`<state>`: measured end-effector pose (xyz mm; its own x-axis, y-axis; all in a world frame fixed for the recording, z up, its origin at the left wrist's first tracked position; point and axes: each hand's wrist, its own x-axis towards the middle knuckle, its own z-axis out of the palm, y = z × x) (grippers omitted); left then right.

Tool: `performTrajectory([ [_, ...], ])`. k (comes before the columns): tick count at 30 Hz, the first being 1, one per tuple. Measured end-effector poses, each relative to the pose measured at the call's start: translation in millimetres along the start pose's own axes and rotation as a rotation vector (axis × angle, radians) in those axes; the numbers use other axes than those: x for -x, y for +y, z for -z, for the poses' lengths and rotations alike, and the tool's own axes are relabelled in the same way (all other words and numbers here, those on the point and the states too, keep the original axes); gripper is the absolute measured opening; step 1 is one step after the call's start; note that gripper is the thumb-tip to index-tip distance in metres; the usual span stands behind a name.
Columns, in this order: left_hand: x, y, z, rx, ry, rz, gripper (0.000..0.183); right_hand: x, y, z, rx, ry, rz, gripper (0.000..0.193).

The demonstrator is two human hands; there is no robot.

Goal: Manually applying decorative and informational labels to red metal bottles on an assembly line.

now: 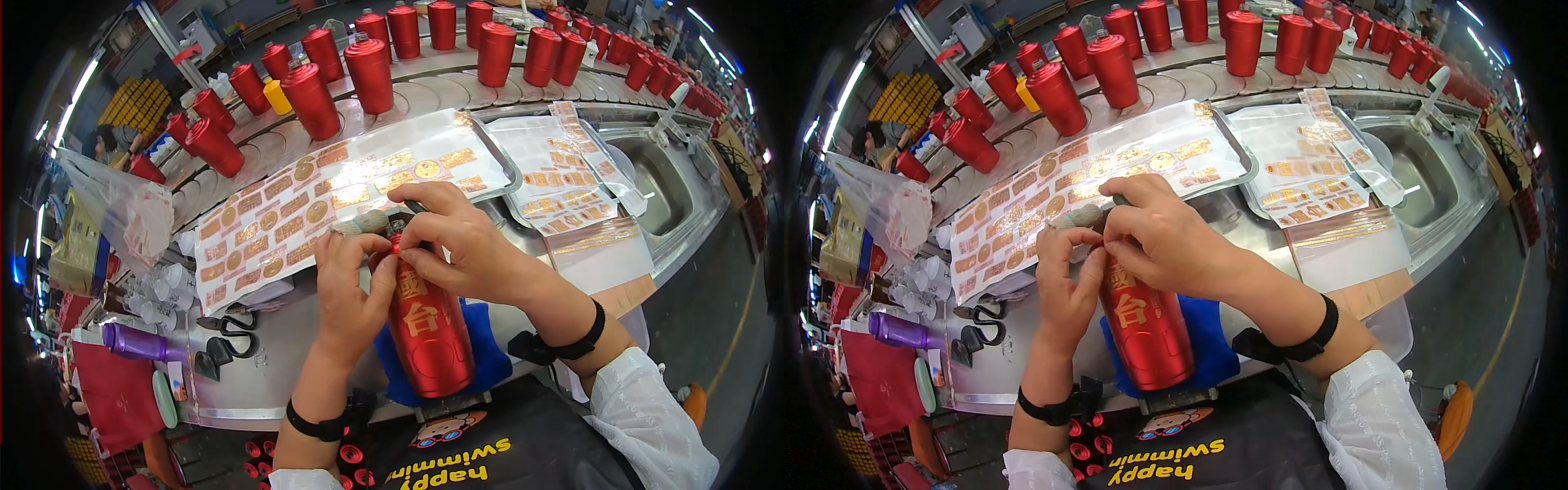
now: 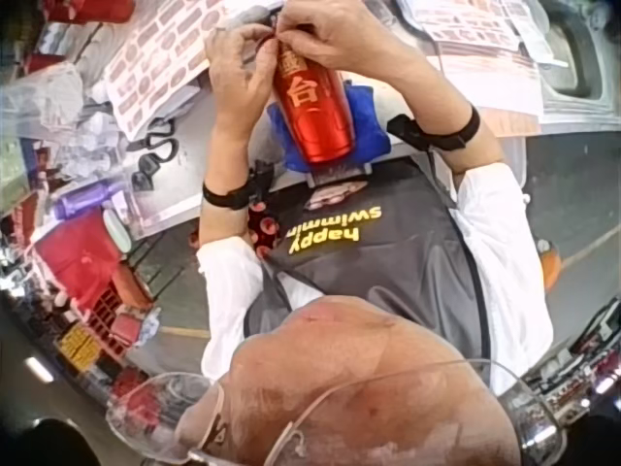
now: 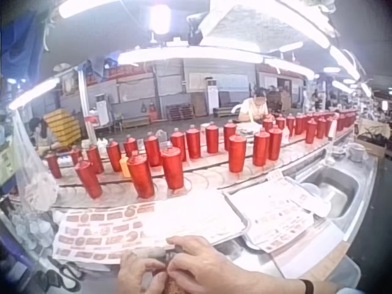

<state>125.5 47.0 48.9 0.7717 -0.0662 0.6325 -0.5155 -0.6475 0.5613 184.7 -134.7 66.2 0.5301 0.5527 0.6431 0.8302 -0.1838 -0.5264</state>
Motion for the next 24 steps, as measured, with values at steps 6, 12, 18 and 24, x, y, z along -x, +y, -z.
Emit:
performTrajectory([
  [6,-0.7,2.4,2.0,-0.013,0.006,-0.024,0.004,6.6,2.5,1.9,-0.028,0.001,-0.066,0.011],
  [12,-1.7,6.2,3.8,-0.032,0.002,-0.047,0.004,19.6,3.4,6.8,-0.084,-0.022,-0.115,0.016],
  [18,-2.5,9.6,6.4,-0.057,-0.010,-0.087,0.005,20.1,2.6,4.0,-0.049,-0.010,-0.119,0.014],
  [24,-2.5,10.7,5.3,-0.040,-0.001,-0.093,0.004,20.8,4.6,1.1,-0.064,0.001,-0.107,0.010],
])
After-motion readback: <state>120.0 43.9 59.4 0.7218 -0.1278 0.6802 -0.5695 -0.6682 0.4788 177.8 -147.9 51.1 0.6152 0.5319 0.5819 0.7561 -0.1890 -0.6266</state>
